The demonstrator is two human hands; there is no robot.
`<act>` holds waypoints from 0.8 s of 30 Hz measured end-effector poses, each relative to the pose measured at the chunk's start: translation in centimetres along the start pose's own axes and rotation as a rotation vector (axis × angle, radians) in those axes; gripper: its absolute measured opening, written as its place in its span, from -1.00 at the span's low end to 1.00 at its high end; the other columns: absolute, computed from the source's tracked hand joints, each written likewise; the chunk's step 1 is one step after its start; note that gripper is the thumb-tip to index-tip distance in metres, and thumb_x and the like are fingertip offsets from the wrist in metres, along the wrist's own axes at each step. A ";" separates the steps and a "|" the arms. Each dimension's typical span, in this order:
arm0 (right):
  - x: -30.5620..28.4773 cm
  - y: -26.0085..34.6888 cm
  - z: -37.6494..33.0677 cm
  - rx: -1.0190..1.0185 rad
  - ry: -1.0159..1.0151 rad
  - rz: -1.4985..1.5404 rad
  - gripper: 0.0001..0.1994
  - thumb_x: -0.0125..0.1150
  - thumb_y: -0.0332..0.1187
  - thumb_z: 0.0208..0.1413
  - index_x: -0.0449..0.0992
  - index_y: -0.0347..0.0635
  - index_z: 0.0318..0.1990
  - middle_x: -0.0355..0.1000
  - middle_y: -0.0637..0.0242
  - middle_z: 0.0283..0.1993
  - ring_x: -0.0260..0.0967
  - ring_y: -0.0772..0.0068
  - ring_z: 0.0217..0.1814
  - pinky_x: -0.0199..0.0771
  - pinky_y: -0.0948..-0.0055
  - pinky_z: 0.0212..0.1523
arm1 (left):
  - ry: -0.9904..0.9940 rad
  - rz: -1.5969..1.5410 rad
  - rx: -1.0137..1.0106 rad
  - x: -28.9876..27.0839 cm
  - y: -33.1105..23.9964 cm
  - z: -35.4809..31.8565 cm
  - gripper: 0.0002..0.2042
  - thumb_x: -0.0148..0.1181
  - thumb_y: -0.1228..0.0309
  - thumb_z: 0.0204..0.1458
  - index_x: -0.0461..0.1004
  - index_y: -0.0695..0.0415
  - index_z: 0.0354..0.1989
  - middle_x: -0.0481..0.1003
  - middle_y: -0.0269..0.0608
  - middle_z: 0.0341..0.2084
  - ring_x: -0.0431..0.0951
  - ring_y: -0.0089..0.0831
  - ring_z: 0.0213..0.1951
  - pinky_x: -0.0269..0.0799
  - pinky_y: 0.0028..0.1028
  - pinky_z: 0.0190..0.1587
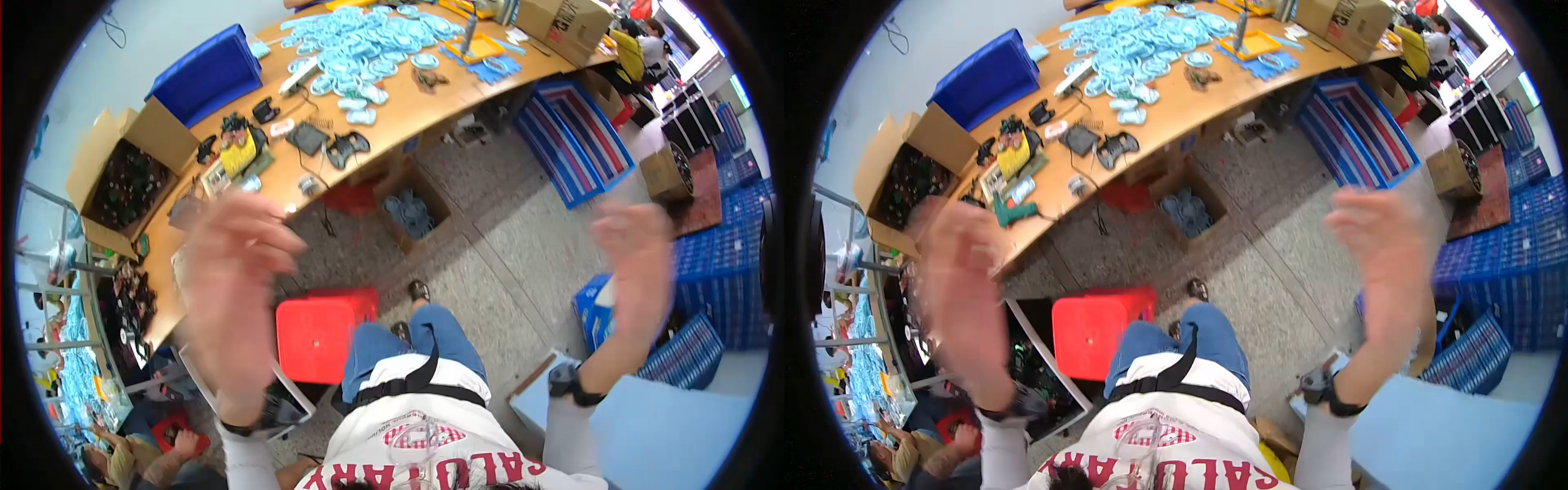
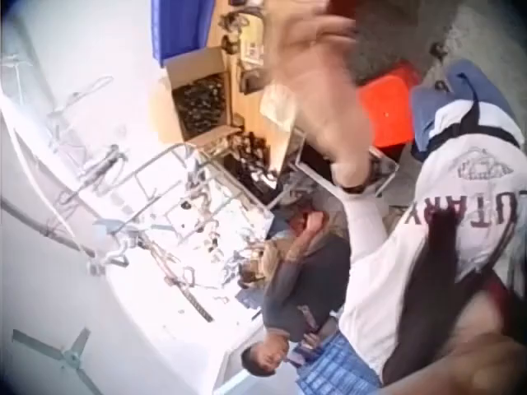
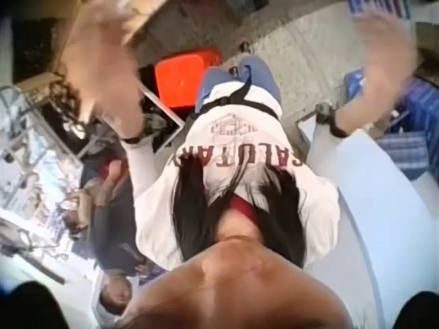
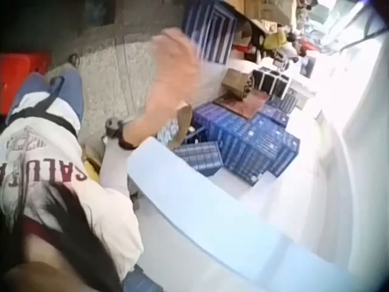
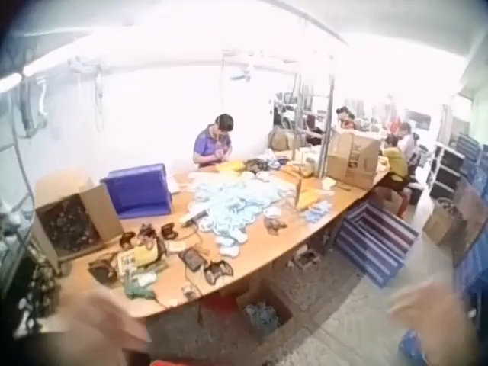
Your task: Soldering and assembling the internal circuit boards into game controller shells.
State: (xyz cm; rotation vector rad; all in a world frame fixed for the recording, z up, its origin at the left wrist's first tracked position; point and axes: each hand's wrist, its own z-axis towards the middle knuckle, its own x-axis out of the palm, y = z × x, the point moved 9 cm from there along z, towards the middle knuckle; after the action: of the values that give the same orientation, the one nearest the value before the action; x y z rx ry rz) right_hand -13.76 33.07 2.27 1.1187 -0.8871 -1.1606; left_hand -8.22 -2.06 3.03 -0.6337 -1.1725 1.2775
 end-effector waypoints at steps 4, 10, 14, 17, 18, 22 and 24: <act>-1.2 -25.9 1.8 0.662 0.014 0.009 -0.65 -0.05 -0.15 0.18 0.35 -0.24 -0.04 0.36 0.24 -0.06 0.35 0.42 -0.09 0.32 0.46 -0.03 | 0.389 0.410 -0.620 -2.3 19.2 -1.7 -0.75 -0.02 0.48 0.09 0.31 0.25 -0.05 0.40 -0.22 -0.19 0.39 -0.50 -0.07 0.31 -0.51 -0.02; -4.0 -59.2 -10.2 1.139 0.668 -0.562 -0.48 -0.04 -0.02 0.10 0.30 -0.23 0.08 0.39 0.15 -0.03 0.38 0.35 -0.10 0.38 0.32 -0.15 | 0.465 0.937 -0.893 -14.8 30.2 -3.7 -0.54 0.11 0.21 0.03 0.30 0.25 0.03 0.44 0.03 -0.14 0.48 -0.31 -0.10 0.36 -0.41 -0.06; 2.0 -61.3 -15.6 1.651 0.967 -0.479 -0.37 -0.25 0.13 0.11 0.13 -0.05 0.23 0.07 0.12 0.28 0.19 0.16 0.21 0.08 0.03 0.16 | 0.102 0.934 -1.095 -25.2 30.7 -1.2 -0.66 0.06 0.28 0.06 0.38 0.28 -0.09 0.51 -0.12 -0.31 0.50 -0.44 -0.26 0.39 -0.49 -0.20; 6.8 -63.8 -16.6 1.715 1.037 -0.397 -0.36 -0.23 0.15 0.10 0.11 -0.04 0.24 0.00 0.14 0.32 0.07 0.15 0.29 -0.07 0.04 0.24 | 0.151 1.016 -1.276 -33.5 32.9 -2.7 -0.64 0.11 0.16 -0.01 0.48 0.27 -0.26 0.54 -0.09 -0.48 0.55 -0.37 -0.37 0.43 -0.46 -0.25; 7.9 -65.5 -17.9 1.721 1.001 -0.343 -0.33 -0.23 0.19 0.09 0.10 -0.05 0.25 0.00 0.11 0.31 0.06 0.14 0.29 -0.07 0.04 0.25 | 0.241 0.998 -1.388 -34.3 33.6 -2.6 -0.61 0.09 0.11 -0.01 0.50 0.28 -0.33 0.53 -0.11 -0.53 0.56 -0.37 -0.44 0.44 -0.45 -0.31; 17.5 -68.6 -20.2 1.758 0.920 -0.246 -0.26 -0.24 0.28 0.04 0.14 -0.07 0.23 0.10 0.06 0.25 0.09 0.07 0.26 0.03 0.04 0.19 | 0.538 1.035 -1.503 -39.6 31.4 -2.9 -0.61 -0.03 0.14 0.02 0.50 0.27 -0.46 0.53 -0.12 -0.59 0.55 -0.37 -0.51 0.44 -0.45 -0.41; 22.8 -71.4 -22.8 1.684 0.819 -0.196 -0.22 -0.22 0.36 -0.03 0.26 -0.09 0.16 0.30 0.02 0.08 0.23 0.05 0.13 0.23 0.10 0.05 | 0.614 0.935 -1.656 -45.1 30.1 -6.5 -0.64 -0.05 0.18 0.01 0.50 0.26 -0.50 0.53 -0.16 -0.61 0.54 -0.38 -0.54 0.43 -0.46 -0.45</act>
State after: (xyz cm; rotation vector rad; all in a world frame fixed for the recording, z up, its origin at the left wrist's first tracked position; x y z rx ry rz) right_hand -4.43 13.34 -72.90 2.7543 -0.9905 0.2987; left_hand -8.45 -35.85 -39.87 -2.7739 -1.2035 0.3426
